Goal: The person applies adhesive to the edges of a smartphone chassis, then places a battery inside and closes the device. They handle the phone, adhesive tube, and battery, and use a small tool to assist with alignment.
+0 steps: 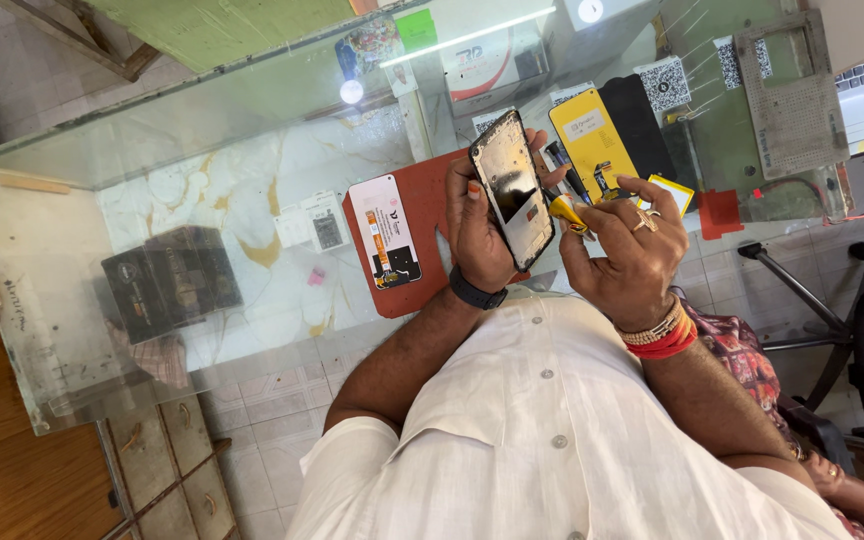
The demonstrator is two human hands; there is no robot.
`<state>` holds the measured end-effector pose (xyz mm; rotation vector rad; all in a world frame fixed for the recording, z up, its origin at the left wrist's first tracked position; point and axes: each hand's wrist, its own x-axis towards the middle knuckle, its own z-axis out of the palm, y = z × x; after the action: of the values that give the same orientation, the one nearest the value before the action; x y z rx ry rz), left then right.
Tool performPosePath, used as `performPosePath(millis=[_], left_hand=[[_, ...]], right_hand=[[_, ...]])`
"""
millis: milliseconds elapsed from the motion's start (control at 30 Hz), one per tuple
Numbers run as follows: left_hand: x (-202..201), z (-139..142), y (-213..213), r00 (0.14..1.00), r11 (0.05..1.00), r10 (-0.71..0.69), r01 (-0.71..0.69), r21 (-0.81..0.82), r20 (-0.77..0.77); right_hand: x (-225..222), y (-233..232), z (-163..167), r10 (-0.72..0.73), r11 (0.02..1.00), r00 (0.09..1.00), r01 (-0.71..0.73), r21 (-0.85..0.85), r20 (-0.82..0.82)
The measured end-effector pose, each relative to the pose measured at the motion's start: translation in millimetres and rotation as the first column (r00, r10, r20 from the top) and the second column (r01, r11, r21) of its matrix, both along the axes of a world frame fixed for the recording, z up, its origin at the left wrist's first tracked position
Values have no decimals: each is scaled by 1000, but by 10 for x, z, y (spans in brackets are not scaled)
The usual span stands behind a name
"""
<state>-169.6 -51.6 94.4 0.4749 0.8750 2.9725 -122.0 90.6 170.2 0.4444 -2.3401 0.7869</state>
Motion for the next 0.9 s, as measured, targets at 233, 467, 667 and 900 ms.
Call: performPosePath(millis=[233,467,667,900], left_hand=[[-10,-4,-7,1000,1000,-1,1,12,-1],[-19,-18,-20,1000,1000,-9,9,8,-7],[-27,-9,-26,1000,1000,-10,10,-15,-17],[-23,-22,-38,1000,1000,-4,4,-11,-17]], right_hand=[[6,-15,-2,-3,1000,1000,3,-9,-4],[11,-22,-13,-11,1000,1000,11,-7,-14],[18,-17,-10,-12,1000,1000,12,0,-3],[28,-32,-14,-8,1000,1000,8,9,5]])
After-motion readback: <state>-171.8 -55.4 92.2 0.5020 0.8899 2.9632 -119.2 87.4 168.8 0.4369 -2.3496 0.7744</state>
